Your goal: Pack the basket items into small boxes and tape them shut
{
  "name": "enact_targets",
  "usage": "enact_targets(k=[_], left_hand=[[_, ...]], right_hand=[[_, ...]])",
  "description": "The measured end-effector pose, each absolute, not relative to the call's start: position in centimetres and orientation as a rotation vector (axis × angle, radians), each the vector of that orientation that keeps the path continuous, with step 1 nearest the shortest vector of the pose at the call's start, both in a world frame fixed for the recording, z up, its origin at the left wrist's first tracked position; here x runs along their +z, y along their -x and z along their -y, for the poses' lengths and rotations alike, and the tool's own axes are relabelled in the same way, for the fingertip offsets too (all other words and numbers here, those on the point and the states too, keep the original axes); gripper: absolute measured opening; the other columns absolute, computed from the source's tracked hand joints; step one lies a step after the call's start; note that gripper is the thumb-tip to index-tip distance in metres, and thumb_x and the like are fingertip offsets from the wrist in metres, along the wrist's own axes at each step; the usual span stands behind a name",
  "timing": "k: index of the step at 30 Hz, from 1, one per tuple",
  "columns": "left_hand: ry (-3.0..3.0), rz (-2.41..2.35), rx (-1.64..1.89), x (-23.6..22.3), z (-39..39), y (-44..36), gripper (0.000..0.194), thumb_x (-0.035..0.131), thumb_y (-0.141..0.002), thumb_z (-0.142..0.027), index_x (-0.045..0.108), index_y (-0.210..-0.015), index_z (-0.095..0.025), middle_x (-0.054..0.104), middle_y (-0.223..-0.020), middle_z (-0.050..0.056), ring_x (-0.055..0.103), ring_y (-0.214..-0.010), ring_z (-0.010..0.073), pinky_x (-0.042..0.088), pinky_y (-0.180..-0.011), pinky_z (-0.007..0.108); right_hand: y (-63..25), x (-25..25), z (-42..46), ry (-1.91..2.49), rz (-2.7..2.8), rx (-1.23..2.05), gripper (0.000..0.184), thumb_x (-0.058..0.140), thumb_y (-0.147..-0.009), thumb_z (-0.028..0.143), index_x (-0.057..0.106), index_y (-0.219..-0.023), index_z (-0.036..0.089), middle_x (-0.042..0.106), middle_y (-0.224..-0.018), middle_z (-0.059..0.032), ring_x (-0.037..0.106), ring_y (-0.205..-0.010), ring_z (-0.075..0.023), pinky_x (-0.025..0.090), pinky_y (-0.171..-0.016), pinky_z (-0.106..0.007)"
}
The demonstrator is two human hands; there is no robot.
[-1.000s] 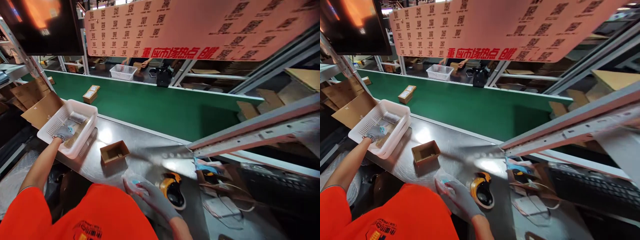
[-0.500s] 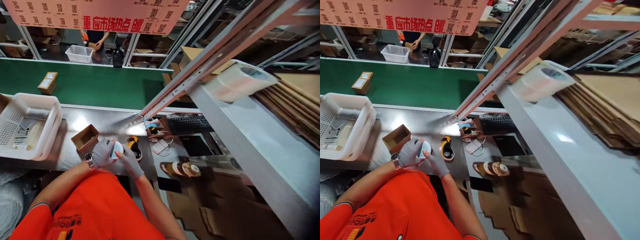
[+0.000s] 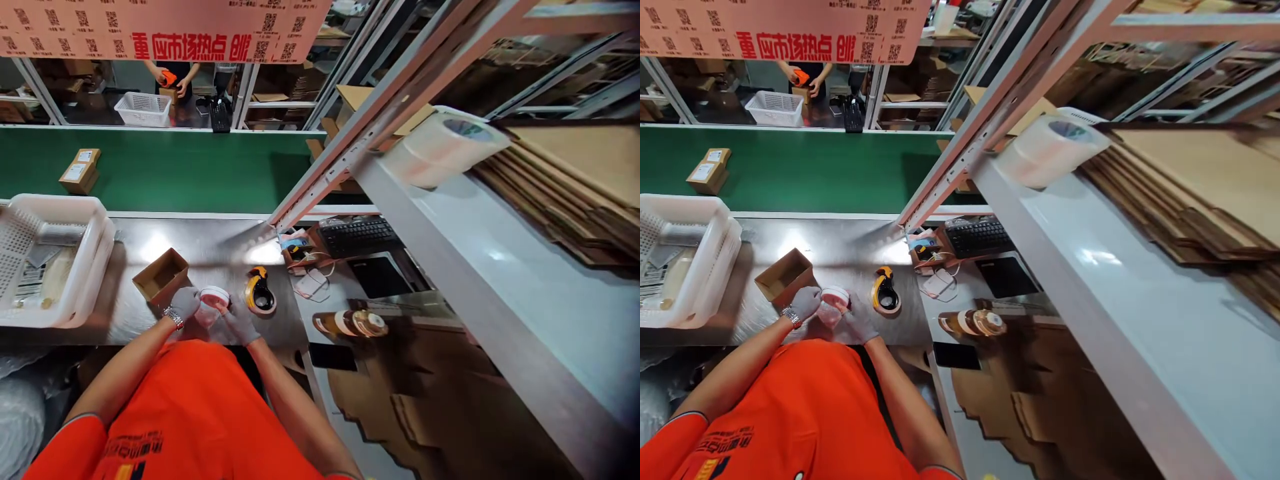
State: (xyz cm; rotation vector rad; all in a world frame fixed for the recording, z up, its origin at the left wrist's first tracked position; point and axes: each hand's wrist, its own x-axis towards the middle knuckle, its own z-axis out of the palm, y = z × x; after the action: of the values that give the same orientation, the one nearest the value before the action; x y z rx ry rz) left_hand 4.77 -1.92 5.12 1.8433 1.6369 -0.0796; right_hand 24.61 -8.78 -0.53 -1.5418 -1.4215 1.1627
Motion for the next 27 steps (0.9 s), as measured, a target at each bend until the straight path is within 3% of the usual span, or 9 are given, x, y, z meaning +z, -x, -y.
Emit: enact_targets(k=[2, 6, 13, 16, 19, 23, 27], left_hand=[[-1.828, -1.66, -0.07, 4.8, 2.0, -4.4, 0.041, 0.05, -0.117, -0.03, 0.088, -0.114, -0.015, 0.087, -0.117, 0.016, 0.077, -0.102, 0.0235, 0.049, -0.087, 0.032], [-1.817, -1.667, -0.049, 4.2, 2.5, -4.2, 0.043, 0.048, -0.118, -0.03, 0.088, -0.116, -0.014, 0.087, -0.122, 0.017, 0.077, -0.105, 0.0239, 0.045, -0.086, 0.032], [-1.823, -1.584, 0.049, 3.2, 3.3, -4.2, 0.034, 0.058, -0.114, -0.032, 0.091, -0.112, -0.021, 0.088, -0.116, 0.011, 0.075, -0.098, 0.0215, 0.042, -0.079, 0.029], [-1.809, -1.603, 0.063, 3.4, 3.2, -4.1, 0.032, 0.06, -0.113, -0.032, 0.091, -0.113, -0.021, 0.088, -0.116, 0.011, 0.074, -0.096, 0.0211, 0.04, -0.078, 0.03], [-1.838, -1.594, 0.033, 3.9, 3.0, -3.9, 0.031, 0.061, -0.112, -0.03, 0.091, -0.111, -0.02, 0.089, -0.116, 0.012, 0.074, -0.095, 0.0204, 0.038, -0.077, 0.03], [-1.832, -1.58, 0.059, 4.8, 2.9, -3.6, 0.033, 0.058, -0.111, -0.025, 0.09, -0.108, -0.018, 0.089, -0.114, 0.011, 0.074, -0.095, 0.0197, 0.041, -0.078, 0.029], [-1.798, -1.535, 0.077, 5.6, 3.3, -4.2, 0.037, 0.056, -0.111, -0.026, 0.09, -0.103, -0.016, 0.088, -0.107, 0.011, 0.072, -0.088, 0.0196, 0.044, -0.077, 0.03]], right_hand=[[-24.9, -0.7, 8.7, 1.537, 1.643, 1.225, 0.033, 0.063, -0.102, 0.031, 0.069, -0.133, 0.02, 0.084, -0.125, -0.0132, 0.077, -0.113, -0.0269, 0.062, -0.102, -0.041], [-25.3, 0.5, 8.0, 1.628, 2.153, 1.222, 0.049, 0.063, -0.097, 0.01, 0.071, -0.145, 0.018, 0.08, -0.143, -0.0181, 0.076, -0.129, -0.0297, 0.056, -0.113, -0.041], [-22.7, 2.7, 6.1, 2.009, 2.234, 1.204, 0.06, 0.052, -0.119, 0.033, 0.046, -0.177, 0.02, 0.083, -0.141, -0.0198, 0.081, -0.127, -0.0291, 0.057, -0.098, -0.031], [-21.7, 3.4, 5.5, 2.083, 2.407, 1.133, 0.057, 0.054, -0.118, 0.033, 0.053, -0.174, 0.024, 0.083, -0.141, -0.0181, 0.081, -0.128, -0.0296, 0.057, -0.1, -0.033], [-21.9, 4.4, 5.3, 2.122, 2.474, 1.063, 0.044, 0.059, -0.115, 0.033, 0.07, -0.156, 0.024, 0.084, -0.139, -0.0187, 0.082, -0.125, -0.0315, 0.057, -0.1, -0.036], [-23.0, 5.3, 6.6, 2.094, 2.41, 0.966, 0.041, 0.047, -0.118, 0.034, 0.078, -0.143, 0.023, 0.085, -0.137, -0.0167, 0.082, -0.123, -0.0301, 0.058, -0.099, -0.036], [-22.3, 4.4, 8.5, 1.915, 2.365, 0.872, 0.051, 0.073, -0.101, 0.037, 0.076, -0.15, 0.023, 0.081, -0.144, -0.0169, 0.076, -0.132, -0.0335, 0.058, -0.109, -0.039]])
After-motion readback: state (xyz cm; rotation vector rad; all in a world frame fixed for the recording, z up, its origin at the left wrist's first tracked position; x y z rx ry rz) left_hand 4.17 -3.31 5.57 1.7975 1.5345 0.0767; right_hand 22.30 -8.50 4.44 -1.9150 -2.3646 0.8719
